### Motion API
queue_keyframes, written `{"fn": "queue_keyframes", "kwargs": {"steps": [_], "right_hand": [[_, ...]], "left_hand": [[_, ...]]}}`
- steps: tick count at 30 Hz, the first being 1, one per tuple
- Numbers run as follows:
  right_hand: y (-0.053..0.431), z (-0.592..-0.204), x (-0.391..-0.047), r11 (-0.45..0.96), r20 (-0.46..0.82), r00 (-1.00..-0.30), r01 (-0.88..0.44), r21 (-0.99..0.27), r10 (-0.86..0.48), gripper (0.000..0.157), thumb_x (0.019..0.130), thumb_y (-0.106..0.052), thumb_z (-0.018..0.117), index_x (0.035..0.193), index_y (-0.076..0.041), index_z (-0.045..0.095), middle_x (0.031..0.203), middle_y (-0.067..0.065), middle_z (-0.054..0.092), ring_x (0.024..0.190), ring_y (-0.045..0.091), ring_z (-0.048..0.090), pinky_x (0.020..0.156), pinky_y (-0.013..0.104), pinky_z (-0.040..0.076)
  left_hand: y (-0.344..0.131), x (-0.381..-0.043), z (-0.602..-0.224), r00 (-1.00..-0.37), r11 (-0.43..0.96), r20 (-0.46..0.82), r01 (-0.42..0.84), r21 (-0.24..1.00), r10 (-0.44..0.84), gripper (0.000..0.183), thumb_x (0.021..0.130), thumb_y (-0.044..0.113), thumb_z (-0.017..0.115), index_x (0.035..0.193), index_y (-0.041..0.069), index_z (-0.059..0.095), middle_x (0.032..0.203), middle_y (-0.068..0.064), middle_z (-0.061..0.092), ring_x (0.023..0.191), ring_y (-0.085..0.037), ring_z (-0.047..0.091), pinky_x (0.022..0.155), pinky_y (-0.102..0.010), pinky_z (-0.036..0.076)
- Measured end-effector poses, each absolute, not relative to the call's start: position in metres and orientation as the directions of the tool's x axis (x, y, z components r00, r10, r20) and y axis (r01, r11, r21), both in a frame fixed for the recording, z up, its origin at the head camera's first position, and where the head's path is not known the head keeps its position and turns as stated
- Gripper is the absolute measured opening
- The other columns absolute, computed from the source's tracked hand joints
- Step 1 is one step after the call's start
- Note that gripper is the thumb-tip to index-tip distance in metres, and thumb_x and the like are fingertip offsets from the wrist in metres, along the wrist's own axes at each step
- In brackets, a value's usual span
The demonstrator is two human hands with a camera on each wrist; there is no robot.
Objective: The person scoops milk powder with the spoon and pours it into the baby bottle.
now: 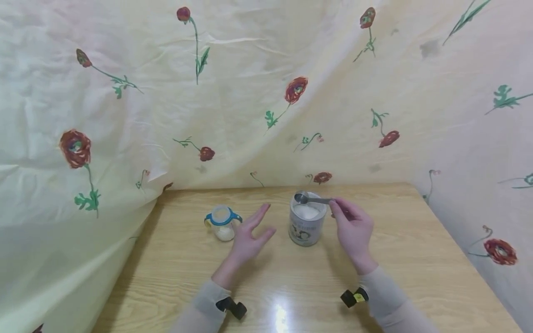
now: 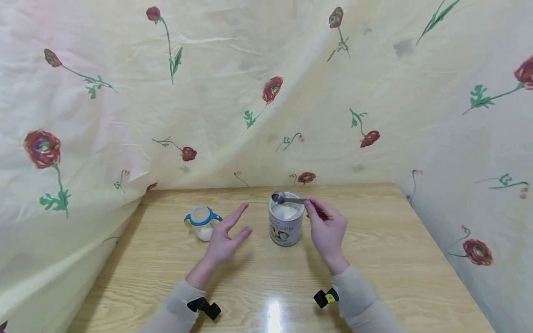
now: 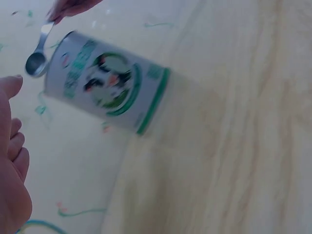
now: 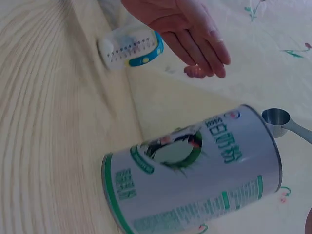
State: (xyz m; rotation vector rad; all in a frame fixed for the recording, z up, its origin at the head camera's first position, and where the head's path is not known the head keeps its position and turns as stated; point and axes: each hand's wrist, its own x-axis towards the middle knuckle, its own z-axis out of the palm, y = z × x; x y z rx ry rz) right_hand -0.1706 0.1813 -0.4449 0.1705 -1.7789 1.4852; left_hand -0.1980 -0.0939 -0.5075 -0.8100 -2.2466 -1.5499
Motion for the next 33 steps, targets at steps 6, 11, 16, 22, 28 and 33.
{"fn": "queue_keyframes", "kwargs": {"steps": [6, 11, 16, 22, 28, 33], "right_hand": [[0.184, -0.433, -0.162, 0.357, 0.710, -0.635, -0.614, -0.704, 0.305, 0.011, 0.091, 0.020, 0.071, 0.101, 0.017, 0.075, 0.091, 0.031, 0.075, 0.071, -0.001, 0.067, 0.066, 0.010, 0.056], [0.190, -0.432, -0.162, 0.398, 0.736, -0.622, -0.625, -0.672, 0.267, 0.013, 0.088, 0.023, 0.072, 0.099, 0.018, 0.074, 0.092, 0.033, 0.074, 0.073, -0.007, 0.067, 0.067, 0.009, 0.056], [0.204, -0.448, -0.172, 0.459, 0.772, -0.593, -0.634, -0.623, 0.229, 0.016, 0.085, 0.023, 0.075, 0.098, 0.014, 0.077, 0.092, 0.029, 0.076, 0.077, -0.008, 0.067, 0.070, 0.008, 0.056], [0.219, -0.461, -0.190, 0.577, 0.853, -0.517, -0.675, -0.460, 0.074, 0.021, 0.083, 0.017, 0.083, 0.099, 0.004, 0.082, 0.095, 0.018, 0.080, 0.078, 0.011, 0.073, 0.079, 0.008, 0.055], [0.220, -0.462, -0.199, 0.660, 0.880, -0.458, -0.701, -0.270, -0.127, 0.024, 0.082, 0.011, 0.085, 0.102, 0.000, 0.083, 0.094, 0.012, 0.080, 0.074, 0.026, 0.073, 0.070, 0.026, 0.059], [0.219, -0.459, -0.202, 0.692, 0.861, -0.457, -0.697, -0.190, -0.224, 0.024, 0.082, 0.010, 0.085, 0.105, 0.003, 0.082, 0.095, 0.015, 0.080, 0.077, 0.028, 0.073, 0.065, 0.040, 0.062]], "left_hand": [[-0.074, -0.199, -0.511, -0.840, 0.275, 0.441, 0.526, 0.805, 0.316, 0.066, 0.102, 0.025, 0.075, 0.161, 0.009, 0.048, 0.164, -0.007, 0.046, 0.151, -0.030, 0.045, 0.124, -0.051, 0.036], [-0.064, -0.200, -0.516, -0.846, 0.268, 0.425, 0.513, 0.816, 0.323, 0.069, 0.102, 0.027, 0.076, 0.161, 0.007, 0.047, 0.164, -0.007, 0.046, 0.151, -0.031, 0.044, 0.124, -0.052, 0.035], [-0.051, -0.202, -0.524, -0.885, 0.294, 0.344, 0.435, 0.851, 0.312, 0.079, 0.099, 0.034, 0.079, 0.166, 0.017, 0.041, 0.168, 0.000, 0.039, 0.155, -0.025, 0.038, 0.126, -0.048, 0.032], [-0.032, -0.213, -0.524, -0.926, 0.303, 0.255, 0.336, 0.892, 0.278, 0.098, 0.090, 0.043, 0.087, 0.169, 0.021, 0.033, 0.172, 0.000, 0.032, 0.157, -0.028, 0.033, 0.128, -0.050, 0.029], [-0.018, -0.219, -0.519, -0.930, 0.237, 0.224, 0.297, 0.925, 0.290, 0.101, 0.087, 0.037, 0.091, 0.168, 0.017, 0.035, 0.173, -0.006, 0.032, 0.158, -0.029, 0.031, 0.127, -0.050, 0.029], [-0.012, -0.222, -0.516, -0.921, 0.191, 0.237, 0.304, 0.933, 0.311, 0.100, 0.085, 0.033, 0.094, 0.167, 0.022, 0.038, 0.172, -0.002, 0.035, 0.157, -0.027, 0.033, 0.127, -0.051, 0.030]]}}
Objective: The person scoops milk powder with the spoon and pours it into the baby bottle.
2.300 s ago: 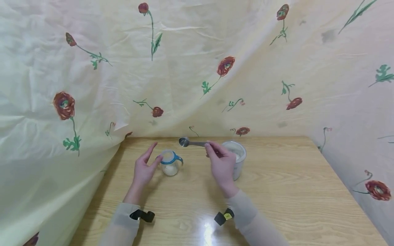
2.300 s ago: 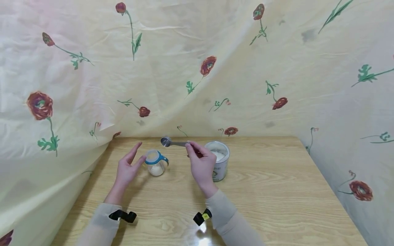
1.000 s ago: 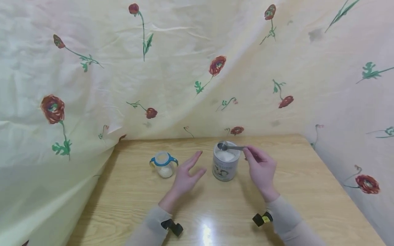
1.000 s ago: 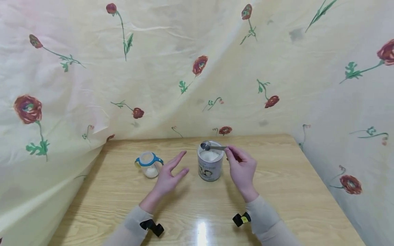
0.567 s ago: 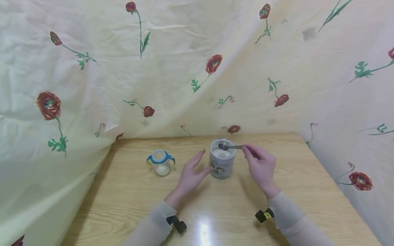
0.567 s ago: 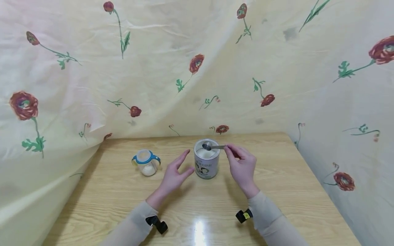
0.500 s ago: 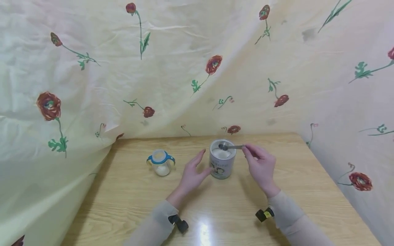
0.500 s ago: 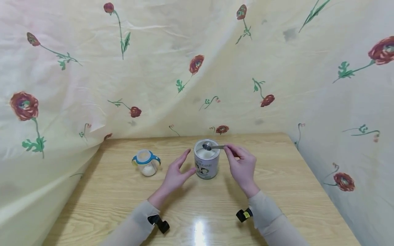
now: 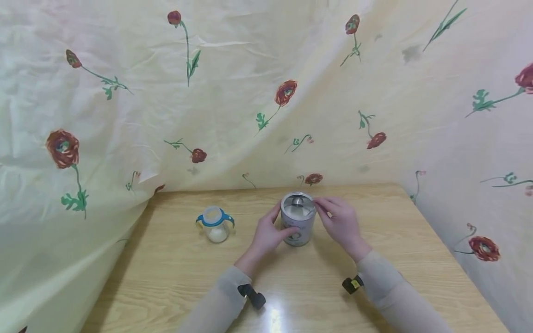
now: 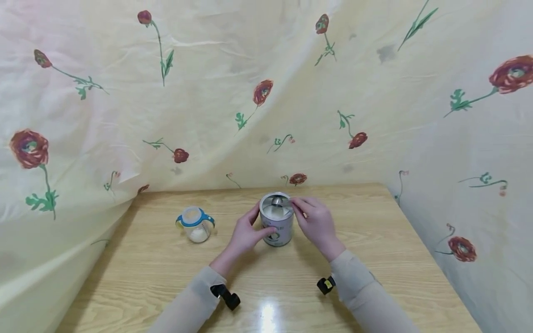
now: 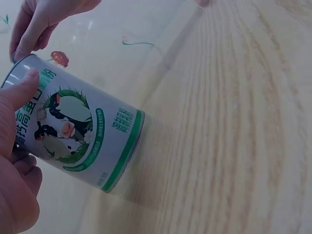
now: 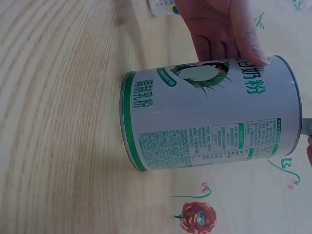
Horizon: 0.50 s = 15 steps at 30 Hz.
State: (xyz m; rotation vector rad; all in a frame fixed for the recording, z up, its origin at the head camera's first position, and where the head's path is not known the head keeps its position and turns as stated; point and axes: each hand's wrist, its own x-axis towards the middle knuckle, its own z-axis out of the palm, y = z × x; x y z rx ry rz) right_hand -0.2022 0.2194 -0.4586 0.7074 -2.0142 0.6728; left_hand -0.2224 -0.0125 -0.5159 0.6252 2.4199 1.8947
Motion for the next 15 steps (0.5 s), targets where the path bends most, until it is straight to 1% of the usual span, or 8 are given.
{"fn": "queue_keyframes", "kwargs": {"steps": [2, 4, 8, 10, 13, 15], "right_hand": [[0.219, -0.457, -0.204, 0.693, 0.857, -0.435, -0.708, -0.136, -0.276, 0.026, 0.080, 0.012, 0.086, 0.105, 0.004, 0.082, 0.094, 0.016, 0.079, 0.077, 0.029, 0.073, 0.064, 0.042, 0.063], [0.220, -0.455, -0.207, 0.684, 0.847, -0.411, -0.725, -0.079, -0.337, 0.029, 0.078, 0.013, 0.087, 0.105, 0.004, 0.082, 0.094, 0.015, 0.079, 0.077, 0.029, 0.073, 0.064, 0.042, 0.064], [0.221, -0.451, -0.212, 0.648, 0.811, -0.356, -0.761, 0.037, -0.464, 0.033, 0.076, 0.013, 0.087, 0.107, 0.002, 0.082, 0.090, 0.013, 0.077, 0.076, 0.029, 0.072, 0.064, 0.042, 0.064], [0.222, -0.449, -0.213, 0.629, 0.791, -0.339, -0.774, 0.073, -0.509, 0.033, 0.076, 0.012, 0.085, 0.108, 0.001, 0.081, 0.091, 0.013, 0.076, 0.076, 0.029, 0.072, 0.064, 0.041, 0.064], [0.223, -0.446, -0.214, 0.609, 0.767, -0.335, -0.788, 0.090, -0.547, 0.035, 0.075, 0.013, 0.085, 0.108, 0.001, 0.081, 0.093, 0.013, 0.076, 0.079, 0.030, 0.073, 0.065, 0.041, 0.065], [0.222, -0.445, -0.214, 0.604, 0.753, -0.341, -0.792, 0.094, -0.563, 0.038, 0.073, 0.014, 0.087, 0.107, 0.000, 0.081, 0.093, 0.014, 0.076, 0.079, 0.030, 0.073, 0.065, 0.040, 0.065]], "left_hand": [[-0.011, -0.224, -0.515, -0.922, 0.182, 0.235, 0.299, 0.937, 0.308, 0.101, 0.084, 0.033, 0.095, 0.167, 0.026, 0.039, 0.171, 0.002, 0.037, 0.157, -0.025, 0.033, 0.127, -0.050, 0.030], [-0.009, -0.227, -0.514, -0.922, 0.166, 0.237, 0.297, 0.940, 0.307, 0.101, 0.082, 0.033, 0.096, 0.167, 0.027, 0.040, 0.170, 0.005, 0.038, 0.157, -0.024, 0.033, 0.128, -0.049, 0.030], [-0.007, -0.232, -0.512, -0.917, 0.137, 0.251, 0.304, 0.943, 0.311, 0.101, 0.082, 0.030, 0.096, 0.166, 0.023, 0.041, 0.167, 0.007, 0.042, 0.155, -0.023, 0.038, 0.126, -0.046, 0.033], [-0.007, -0.234, -0.513, -0.914, 0.120, 0.257, 0.306, 0.944, 0.313, 0.101, 0.082, 0.029, 0.096, 0.166, 0.020, 0.042, 0.166, 0.007, 0.044, 0.154, -0.022, 0.040, 0.125, -0.046, 0.035], [-0.008, -0.235, -0.515, -0.917, 0.107, 0.253, 0.298, 0.949, 0.309, 0.099, 0.081, 0.029, 0.097, 0.165, 0.023, 0.044, 0.164, 0.009, 0.046, 0.151, -0.019, 0.044, 0.124, -0.044, 0.038], [-0.008, -0.234, -0.517, -0.918, 0.102, 0.252, 0.295, 0.950, 0.307, 0.098, 0.081, 0.029, 0.097, 0.164, 0.026, 0.045, 0.163, 0.012, 0.048, 0.150, -0.017, 0.045, 0.124, -0.043, 0.039]]}}
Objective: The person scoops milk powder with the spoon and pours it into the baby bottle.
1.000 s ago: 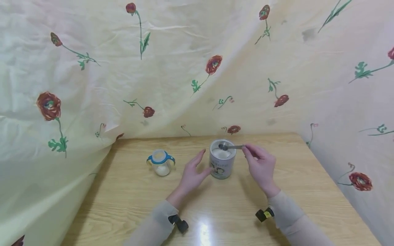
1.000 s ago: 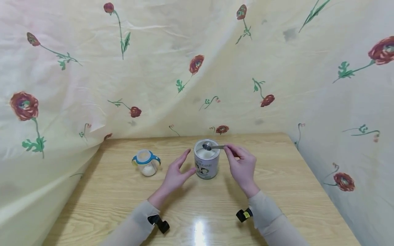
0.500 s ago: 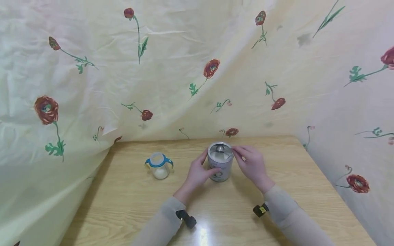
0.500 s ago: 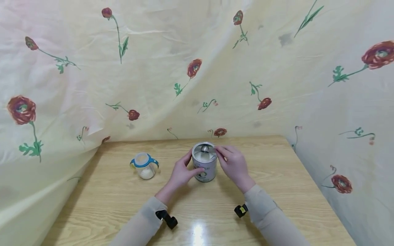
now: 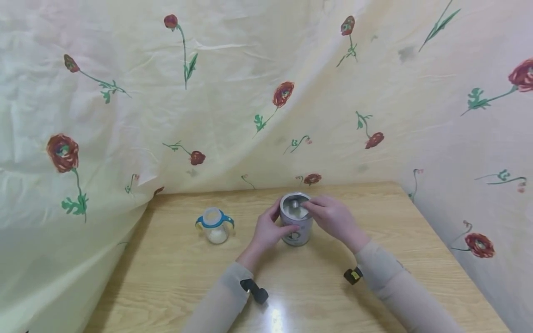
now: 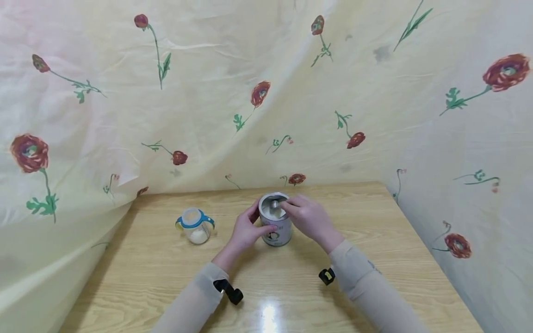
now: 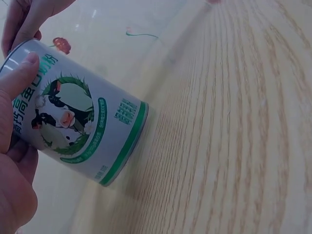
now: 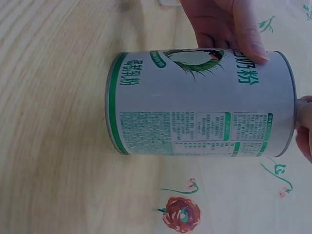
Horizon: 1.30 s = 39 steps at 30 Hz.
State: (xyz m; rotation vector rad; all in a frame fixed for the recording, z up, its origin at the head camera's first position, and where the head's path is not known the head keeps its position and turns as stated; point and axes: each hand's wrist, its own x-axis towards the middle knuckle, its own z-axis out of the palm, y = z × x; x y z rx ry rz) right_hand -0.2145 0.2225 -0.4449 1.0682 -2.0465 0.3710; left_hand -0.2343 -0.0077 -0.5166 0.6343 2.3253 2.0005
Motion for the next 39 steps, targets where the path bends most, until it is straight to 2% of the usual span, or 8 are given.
{"fn": "queue_keyframes", "kwargs": {"steps": [3, 11, 18, 23, 30, 35, 37, 39], "right_hand": [[0.221, -0.442, -0.214, 0.618, 0.722, -0.383, -0.782, 0.077, -0.576, 0.040, 0.070, 0.014, 0.090, 0.107, 0.000, 0.081, 0.093, 0.013, 0.076, 0.079, 0.029, 0.073, 0.065, 0.039, 0.065], [0.213, -0.428, -0.211, 0.687, 0.566, -0.595, -0.724, -0.069, -0.570, 0.029, 0.081, 0.006, 0.089, 0.108, -0.002, 0.082, 0.093, 0.009, 0.078, 0.079, 0.024, 0.073, 0.067, 0.036, 0.064], [0.206, -0.419, -0.209, 0.693, 0.470, -0.671, -0.704, -0.158, -0.574, 0.023, 0.087, 0.004, 0.085, 0.110, 0.000, 0.082, 0.096, 0.010, 0.079, 0.084, 0.024, 0.075, 0.073, 0.038, 0.065], [0.202, -0.417, -0.208, 0.721, 0.424, -0.738, -0.651, -0.240, -0.525, 0.020, 0.092, 0.003, 0.080, 0.112, 0.002, 0.082, 0.101, 0.013, 0.080, 0.088, 0.026, 0.076, 0.076, 0.040, 0.066], [0.201, -0.416, -0.205, 0.704, 0.379, -0.846, -0.526, -0.477, -0.374, 0.014, 0.099, -0.007, 0.076, 0.111, -0.002, 0.083, 0.103, 0.011, 0.080, 0.081, 0.017, 0.072, 0.070, 0.037, 0.063], [0.208, -0.420, -0.201, 0.648, 0.285, -0.948, -0.308, -0.697, -0.144, 0.021, 0.102, -0.014, 0.074, 0.115, 0.000, 0.082, 0.110, 0.014, 0.080, 0.100, 0.031, 0.077, 0.087, 0.052, 0.064], [0.212, -0.422, -0.200, 0.618, 0.250, -0.966, -0.237, -0.749, -0.067, 0.024, 0.102, -0.018, 0.073, 0.117, 0.000, 0.081, 0.112, 0.015, 0.080, 0.104, 0.034, 0.076, 0.089, 0.054, 0.063], [0.215, -0.423, -0.199, 0.591, 0.226, -0.974, -0.188, -0.785, -0.010, 0.026, 0.103, -0.021, 0.073, 0.118, -0.001, 0.081, 0.112, 0.015, 0.080, 0.103, 0.033, 0.075, 0.085, 0.050, 0.063]], "left_hand": [[-0.008, -0.234, -0.518, -0.919, 0.105, 0.250, 0.293, 0.950, 0.305, 0.097, 0.081, 0.031, 0.097, 0.163, 0.030, 0.046, 0.161, 0.015, 0.050, 0.150, -0.015, 0.046, 0.123, -0.042, 0.039], [-0.009, -0.233, -0.518, -0.917, 0.125, 0.255, 0.304, 0.944, 0.305, 0.095, 0.081, 0.032, 0.096, 0.163, 0.029, 0.047, 0.162, 0.010, 0.050, 0.150, -0.018, 0.046, 0.123, -0.042, 0.040], [-0.010, -0.235, -0.520, -0.906, 0.114, 0.280, 0.329, 0.937, 0.316, 0.095, 0.082, 0.032, 0.096, 0.163, 0.027, 0.046, 0.162, 0.010, 0.049, 0.150, -0.017, 0.046, 0.123, -0.047, 0.039], [-0.010, -0.236, -0.521, -0.900, 0.097, 0.298, 0.344, 0.934, 0.319, 0.095, 0.083, 0.030, 0.096, 0.163, 0.023, 0.046, 0.162, 0.009, 0.050, 0.150, -0.016, 0.046, 0.124, -0.047, 0.038], [-0.010, -0.236, -0.518, -0.903, 0.108, 0.285, 0.334, 0.936, 0.321, 0.095, 0.083, 0.029, 0.096, 0.163, 0.022, 0.046, 0.162, 0.008, 0.050, 0.150, -0.016, 0.045, 0.124, -0.045, 0.038], [-0.011, -0.235, -0.517, -0.909, 0.129, 0.259, 0.315, 0.940, 0.328, 0.095, 0.083, 0.032, 0.095, 0.164, 0.030, 0.045, 0.163, 0.012, 0.048, 0.151, -0.017, 0.044, 0.124, -0.046, 0.039], [-0.010, -0.234, -0.517, -0.912, 0.133, 0.247, 0.304, 0.943, 0.328, 0.095, 0.083, 0.033, 0.095, 0.164, 0.032, 0.044, 0.163, 0.012, 0.048, 0.151, -0.018, 0.044, 0.124, -0.047, 0.039], [-0.010, -0.234, -0.515, -0.916, 0.132, 0.239, 0.294, 0.947, 0.324, 0.096, 0.083, 0.033, 0.095, 0.164, 0.032, 0.044, 0.163, 0.012, 0.048, 0.152, -0.018, 0.044, 0.124, -0.048, 0.038]]}}
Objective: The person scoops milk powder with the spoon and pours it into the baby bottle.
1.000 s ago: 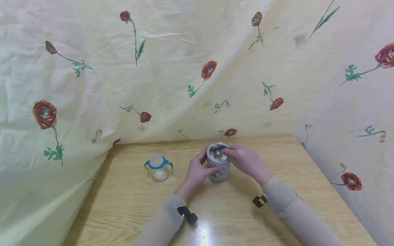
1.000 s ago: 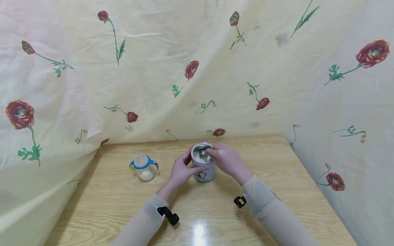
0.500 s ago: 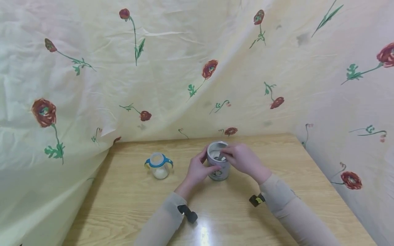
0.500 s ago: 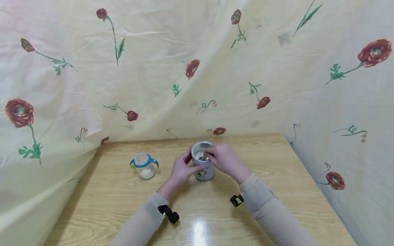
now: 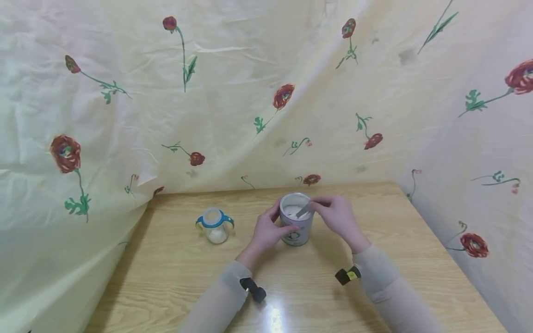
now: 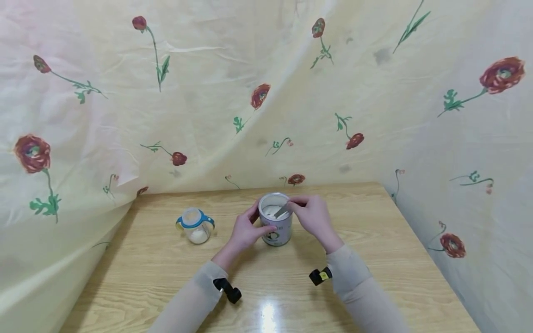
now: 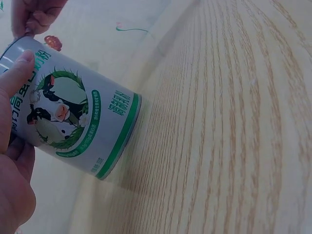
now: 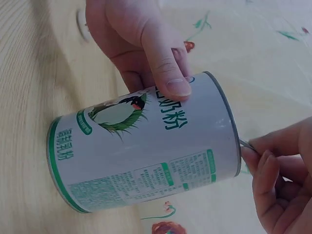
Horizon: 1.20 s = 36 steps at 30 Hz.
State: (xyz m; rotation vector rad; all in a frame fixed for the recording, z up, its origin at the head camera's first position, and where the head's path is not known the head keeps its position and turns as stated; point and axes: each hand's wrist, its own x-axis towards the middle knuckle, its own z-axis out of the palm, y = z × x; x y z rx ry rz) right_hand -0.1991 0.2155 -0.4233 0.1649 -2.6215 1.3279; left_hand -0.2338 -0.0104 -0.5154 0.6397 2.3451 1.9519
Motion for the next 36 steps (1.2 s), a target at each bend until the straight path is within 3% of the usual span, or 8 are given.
{"fn": "queue_keyframes", "kwargs": {"steps": [4, 12, 17, 23, 27, 36], "right_hand": [[0.222, -0.432, -0.197, 0.535, 0.182, -0.979, -0.108, -0.838, 0.089, 0.028, 0.104, -0.027, 0.073, 0.118, -0.005, 0.082, 0.110, 0.012, 0.080, 0.093, 0.025, 0.073, 0.076, 0.036, 0.062], [0.221, -0.442, -0.193, 0.385, 0.180, -0.947, -0.066, -0.920, 0.267, 0.030, 0.101, -0.026, 0.077, 0.118, -0.001, 0.080, 0.105, 0.015, 0.079, 0.081, 0.017, 0.068, 0.070, 0.024, 0.060], [0.219, -0.448, -0.190, 0.323, 0.178, -0.928, -0.066, -0.944, 0.328, 0.030, 0.102, -0.027, 0.077, 0.118, -0.002, 0.080, 0.108, 0.012, 0.079, 0.083, 0.016, 0.069, 0.074, 0.024, 0.060], [0.218, -0.457, -0.189, 0.267, 0.153, -0.925, -0.059, -0.962, 0.347, 0.033, 0.103, -0.030, 0.076, 0.122, -0.003, 0.079, 0.108, 0.009, 0.079, 0.086, 0.016, 0.068, 0.077, 0.025, 0.057], [0.218, -0.462, -0.188, 0.233, 0.179, -0.909, -0.094, -0.968, 0.377, 0.032, 0.103, -0.029, 0.076, 0.121, -0.003, 0.079, 0.106, 0.007, 0.079, 0.086, 0.014, 0.068, 0.077, 0.026, 0.057], [0.215, -0.470, -0.190, 0.220, 0.271, -0.853, -0.189, -0.957, 0.446, 0.026, 0.102, -0.021, 0.077, 0.116, 0.001, 0.080, 0.098, 0.003, 0.080, 0.081, 0.015, 0.069, 0.068, 0.019, 0.056]], "left_hand": [[-0.009, -0.232, -0.515, -0.920, 0.115, 0.232, 0.280, 0.953, 0.316, 0.096, 0.082, 0.030, 0.096, 0.164, 0.030, 0.046, 0.163, 0.011, 0.049, 0.152, -0.020, 0.044, 0.124, -0.047, 0.037], [-0.014, -0.233, -0.510, -0.900, 0.093, 0.247, 0.298, 0.950, 0.360, 0.096, 0.087, 0.027, 0.093, 0.167, 0.018, 0.040, 0.168, 0.002, 0.042, 0.155, -0.021, 0.039, 0.126, -0.045, 0.034], [-0.015, -0.238, -0.511, -0.888, 0.084, 0.259, 0.312, 0.946, 0.379, 0.093, 0.091, 0.028, 0.089, 0.167, 0.015, 0.037, 0.171, -0.001, 0.037, 0.156, -0.021, 0.036, 0.127, -0.040, 0.032], [-0.015, -0.243, -0.511, -0.893, 0.066, 0.256, 0.300, 0.952, 0.371, 0.092, 0.087, 0.022, 0.091, 0.164, 0.011, 0.042, 0.168, -0.009, 0.041, 0.153, -0.026, 0.043, 0.125, -0.041, 0.036], [-0.014, -0.244, -0.511, -0.902, 0.063, 0.232, 0.272, 0.960, 0.365, 0.093, 0.086, 0.021, 0.093, 0.164, 0.013, 0.043, 0.167, -0.008, 0.042, 0.151, -0.025, 0.045, 0.124, -0.040, 0.037], [-0.014, -0.243, -0.510, -0.908, 0.071, 0.223, 0.264, 0.962, 0.355, 0.093, 0.085, 0.023, 0.092, 0.163, 0.015, 0.043, 0.168, -0.007, 0.042, 0.152, -0.025, 0.044, 0.124, -0.040, 0.037]]}}
